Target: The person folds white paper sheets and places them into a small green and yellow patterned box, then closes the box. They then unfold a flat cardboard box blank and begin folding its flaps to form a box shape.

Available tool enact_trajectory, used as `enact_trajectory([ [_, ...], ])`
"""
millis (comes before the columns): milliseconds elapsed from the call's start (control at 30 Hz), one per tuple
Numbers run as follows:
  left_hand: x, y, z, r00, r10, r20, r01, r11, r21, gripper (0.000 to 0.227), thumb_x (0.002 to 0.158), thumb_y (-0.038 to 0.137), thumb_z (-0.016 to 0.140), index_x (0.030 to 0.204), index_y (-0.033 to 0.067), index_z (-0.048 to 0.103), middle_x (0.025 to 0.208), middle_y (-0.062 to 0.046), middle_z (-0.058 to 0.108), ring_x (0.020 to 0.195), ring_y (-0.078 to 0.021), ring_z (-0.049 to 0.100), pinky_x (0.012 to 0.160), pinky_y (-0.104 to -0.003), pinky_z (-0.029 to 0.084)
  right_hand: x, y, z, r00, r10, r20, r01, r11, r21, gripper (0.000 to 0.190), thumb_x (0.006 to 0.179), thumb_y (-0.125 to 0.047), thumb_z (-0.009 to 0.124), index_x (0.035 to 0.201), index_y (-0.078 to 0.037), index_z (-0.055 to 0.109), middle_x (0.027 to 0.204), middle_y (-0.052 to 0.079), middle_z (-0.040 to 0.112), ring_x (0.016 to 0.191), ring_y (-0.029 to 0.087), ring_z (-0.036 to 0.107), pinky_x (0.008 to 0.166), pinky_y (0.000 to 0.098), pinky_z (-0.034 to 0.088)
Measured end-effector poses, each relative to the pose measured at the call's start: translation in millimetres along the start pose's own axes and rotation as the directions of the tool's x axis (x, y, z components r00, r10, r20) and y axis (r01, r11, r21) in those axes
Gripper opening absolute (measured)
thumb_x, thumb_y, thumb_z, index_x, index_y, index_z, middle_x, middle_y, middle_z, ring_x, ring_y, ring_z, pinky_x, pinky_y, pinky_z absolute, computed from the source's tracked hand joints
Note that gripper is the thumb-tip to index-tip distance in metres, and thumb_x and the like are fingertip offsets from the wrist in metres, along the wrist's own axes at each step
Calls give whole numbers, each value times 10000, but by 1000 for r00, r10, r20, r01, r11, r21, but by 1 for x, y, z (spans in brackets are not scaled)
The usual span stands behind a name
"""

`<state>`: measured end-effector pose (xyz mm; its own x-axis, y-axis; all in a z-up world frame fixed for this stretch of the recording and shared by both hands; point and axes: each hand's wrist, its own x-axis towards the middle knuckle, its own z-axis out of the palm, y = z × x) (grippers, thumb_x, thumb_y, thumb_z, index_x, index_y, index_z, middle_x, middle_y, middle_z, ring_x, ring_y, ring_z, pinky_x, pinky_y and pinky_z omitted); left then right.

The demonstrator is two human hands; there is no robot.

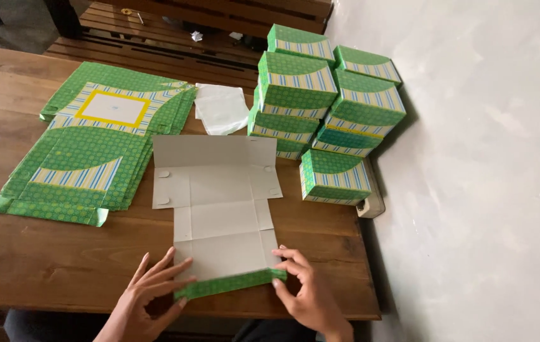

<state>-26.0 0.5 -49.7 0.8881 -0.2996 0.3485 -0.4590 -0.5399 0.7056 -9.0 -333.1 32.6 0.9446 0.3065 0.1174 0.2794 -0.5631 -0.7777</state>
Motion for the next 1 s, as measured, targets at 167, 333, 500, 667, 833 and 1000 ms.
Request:
enact_trajectory([
  [167,1,10,-6,995,50,81,-49,999,-18,384,834,152,698,1119,309,902,1454,45,660,1503,-325,339,1213,-620,72,6,-6,-14,991,83,107,-86,996,26,197,824,-42,584,840,-153,746,1370,40,687,1361,198,629,1036,347,487],
  [333,-1,8,0,997,58,48,-58,998,-12,442,690,99,731,976,372,929,1270,55,714,1404,-287,478,1142,-738,90,15,-8,-16,992,82,94,-71,991,-111,208,790,-70,589,782,-212,741,989,-59,671,1004,114,633,801,296,533],
  [500,-4,10,8,990,136,49,-138,989,57,456,689,80,716,1033,338,868,903,115,735,905,-110,702,1137,-729,96,20,-1,-12,994,13,105,-2,994,-107,333,798,-12,561,1041,-178,718,929,-49,697,926,136,657,839,274,519],
  [667,-16,-3,19,987,121,106,-134,982,129,549,679,91,716,1145,356,832,922,97,738,948,-134,688,1151,-745,88,20,15,4,994,-104,-26,104,994,18,391,804,83,545,1082,-113,739,864,-7,683,868,165,608,819,283,504],
  [833,-19,-4,21,978,167,122,-192,953,235,663,706,62,649,1292,359,738,905,105,774,869,-135,713,1167,-722,162,19,17,5,996,-81,-47,83,995,52,355,724,87,525,896,-136,742,892,-15,721,873,159,631,804,297,519],
  [1000,-10,23,3,995,85,56,-89,994,60,534,812,47,650,1273,301,742,896,114,912,759,-57,861,1183,-631,283,18,20,6,995,-81,-54,83,996,41,368,701,77,509,883,-152,734,893,-29,725,874,156,629,801,291,513],
])
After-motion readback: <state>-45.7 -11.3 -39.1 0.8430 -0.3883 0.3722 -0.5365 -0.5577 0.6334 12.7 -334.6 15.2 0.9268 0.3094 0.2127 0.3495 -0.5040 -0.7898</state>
